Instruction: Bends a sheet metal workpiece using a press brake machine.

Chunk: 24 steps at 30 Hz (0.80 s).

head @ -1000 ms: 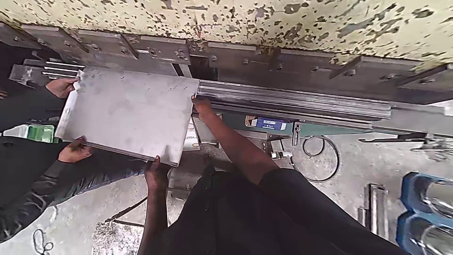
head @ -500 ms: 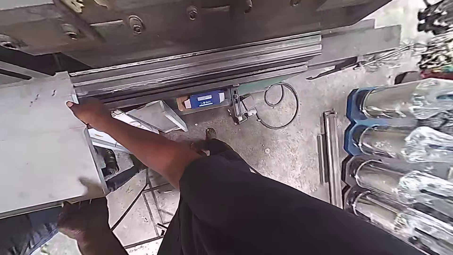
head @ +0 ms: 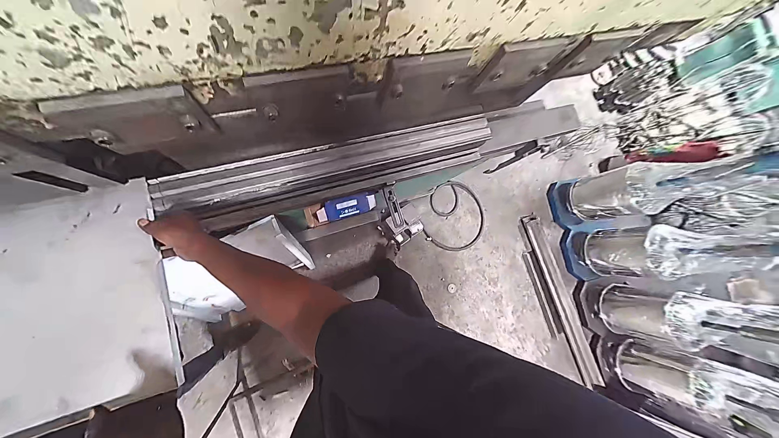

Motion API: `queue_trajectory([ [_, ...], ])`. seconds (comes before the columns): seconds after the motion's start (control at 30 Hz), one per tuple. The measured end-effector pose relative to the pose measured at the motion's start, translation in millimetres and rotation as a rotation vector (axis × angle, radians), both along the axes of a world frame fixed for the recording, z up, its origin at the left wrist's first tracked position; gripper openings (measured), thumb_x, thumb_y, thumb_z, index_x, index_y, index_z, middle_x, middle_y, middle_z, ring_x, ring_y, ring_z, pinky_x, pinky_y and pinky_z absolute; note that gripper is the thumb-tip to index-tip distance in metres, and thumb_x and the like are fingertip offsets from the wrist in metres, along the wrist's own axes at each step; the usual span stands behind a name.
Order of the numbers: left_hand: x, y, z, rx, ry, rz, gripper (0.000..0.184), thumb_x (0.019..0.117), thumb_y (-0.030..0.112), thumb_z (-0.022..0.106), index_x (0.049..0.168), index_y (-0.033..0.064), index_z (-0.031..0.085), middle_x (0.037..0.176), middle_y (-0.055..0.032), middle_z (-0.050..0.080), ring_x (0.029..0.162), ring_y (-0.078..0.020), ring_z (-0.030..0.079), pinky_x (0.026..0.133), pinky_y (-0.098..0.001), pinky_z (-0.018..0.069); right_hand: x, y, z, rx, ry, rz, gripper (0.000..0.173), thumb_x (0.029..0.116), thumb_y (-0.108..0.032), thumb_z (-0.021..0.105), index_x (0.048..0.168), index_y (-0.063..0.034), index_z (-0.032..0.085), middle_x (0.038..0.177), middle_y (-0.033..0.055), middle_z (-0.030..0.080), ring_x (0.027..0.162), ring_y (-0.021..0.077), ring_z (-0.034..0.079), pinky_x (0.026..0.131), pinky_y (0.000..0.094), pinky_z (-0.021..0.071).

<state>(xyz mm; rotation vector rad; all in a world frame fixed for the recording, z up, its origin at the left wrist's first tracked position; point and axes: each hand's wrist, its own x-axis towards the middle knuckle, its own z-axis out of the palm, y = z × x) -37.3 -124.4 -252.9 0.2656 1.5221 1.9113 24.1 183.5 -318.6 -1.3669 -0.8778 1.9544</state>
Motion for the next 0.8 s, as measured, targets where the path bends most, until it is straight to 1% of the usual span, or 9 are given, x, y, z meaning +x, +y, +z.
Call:
queue_trajectory([
  [0.1, -5.9, 3.0, -8.8, 0.049, 0.01, 0.002, 0.038, 0.1083, 0.019, 0.034, 0.131, -0.0081, 0.049, 0.12, -0.0236, 0.066, 0.115, -0.0336, 0.066, 0.1, -0.0577, 0.0526, 3.9, 3.9, 1.2, 0.004, 0.028, -0.001, 0.038, 0.1006, -0.032, 0.066, 0.113, 0.004, 0.067, 0.111, 0.0235, 0.068, 0.101, 0.035, 0.067, 0.084, 0.0568, 0.0577],
  [0.13, 1.7, 5.3, -0.1, -0.017, 0.002, 0.006, 0.035, 0.1102, 0.022, 0.031, 0.129, -0.002, 0.049, 0.116, -0.0155, 0.066, 0.11, -0.0258, 0.067, 0.096, -0.0516, 0.0558, 11.4, 0.3, 4.9, 0.063, -0.005, 0.016, 0.036, 0.101, -0.03, 0.065, 0.113, 0.0041, 0.067, 0.107, 0.0215, 0.07, 0.097, 0.032, 0.068, 0.083, 0.0529, 0.0583],
  [0.2, 11.4, 4.6, 7.4, -0.171, -0.004, 0.093, 0.029, 0.1095, 0.028, 0.034, 0.11, 0.01, 0.056, 0.09, -0.0003, 0.067, 0.083, -0.0125, 0.068, 0.074, -0.0379, 0.0593, 25.6, -13.2, 16.8, 0.161, -0.033, 0.067, 0.033, 0.1029, -0.024, 0.062, 0.119, 0.0045, 0.065, 0.107, 0.02, 0.069, 0.095, 0.0282, 0.067, 0.083, 0.0474, 0.0572],
  [0.23, 12.2, 0.4, 5.7, -0.206, -0.012, 0.112, 0.028, 0.1091, 0.029, 0.035, 0.112, 0.0114, 0.056, 0.09, 0.0003, 0.066, 0.082, -0.0129, 0.067, 0.073, -0.0386, 0.0589, 25.7, -17.9, 16.6, 0.196, -0.045, 0.071, 0.033, 0.1028, -0.024, 0.062, 0.12, 0.004, 0.065, 0.104, 0.0184, 0.069, 0.09, 0.0255, 0.065, 0.08, 0.0441, 0.0566],
  [0.33, 2.5, 0.9, -6.7, -0.247, -0.05, 0.226, 0.03, 0.1061, 0.028, 0.047, 0.122, 0.0047, 0.056, 0.096, -0.0098, 0.069, 0.084, -0.023, 0.07, 0.073, -0.0472, 0.0606, 19.9, -15.1, 26.4, 0.073, -0.01, 0.044, 0.039, 0.1, -0.033, 0.065, 0.124, -0.0011, 0.063, 0.103, 0.0167, 0.068, 0.088, 0.0255, 0.067, 0.075, 0.0437, 0.0588],
  [0.43, -9.4, 5.1, -21.4, -0.156, -0.098, 0.252, 0.036, 0.1059, 0.024, 0.052, 0.133, 0.0006, 0.052, 0.11, -0.0196, 0.07, 0.096, -0.0319, 0.071, 0.081, -0.0545, 0.061, 21.0, -6.8, 35.2, -0.087, 0.089, -0.05, 0.043, 0.0995, -0.038, 0.067, 0.128, -0.0056, 0.063, 0.112, 0.0181, 0.07, 0.094, 0.0293, 0.071, 0.075, 0.0469, 0.0629],
  [0.53, -4.8, 6.3, -19.9, -0.162, -0.125, 0.271, 0.031, 0.1052, 0.022, 0.055, 0.129, 0.0022, 0.053, 0.105, -0.0177, 0.07, 0.092, -0.0297, 0.072, 0.079, -0.0524, 0.0611, 21.3, -5.1, 31.7, -0.117, 0.099, -0.073, 0.049, 0.1016, -0.046, 0.062, 0.133, -0.008, 0.059, 0.12, 0.0186, 0.067, 0.1, 0.0293, 0.07, 0.079, 0.047, 0.0616],
  [0.63, -3.2, 4.9, -22.9, -0.172, -0.134, 0.247, 0.033, 0.1047, 0.021, 0.055, 0.131, 0.0017, 0.051, 0.104, -0.0182, 0.07, 0.09, -0.0296, 0.072, 0.077, -0.0508, 0.0618, 22.7, -7.3, 37.1, -0.109, 0.067, -0.098, 0.044, 0.1021, -0.044, 0.062, 0.131, -0.0101, 0.061, 0.114, 0.0163, 0.069, 0.096, 0.0282, 0.07, 0.076, 0.0464, 0.0614],
  [0.8, -5.3, 1.9, -25.5, -0.152, -0.114, 0.284, 0.037, 0.1027, 0.018, 0.059, 0.132, -0.0037, 0.052, 0.107, -0.0212, 0.07, 0.091, -0.0308, 0.072, 0.077, -0.0495, 0.0629, 17.1, -11.4, 39.7, -0.087, -0.007, -0.095, 0.052, 0.1004, -0.044, 0.065, 0.138, -0.0096, 0.057, 0.131, 0.0181, 0.064, 0.114, 0.0309, 0.067, 0.088, 0.0496, 0.0604],
])
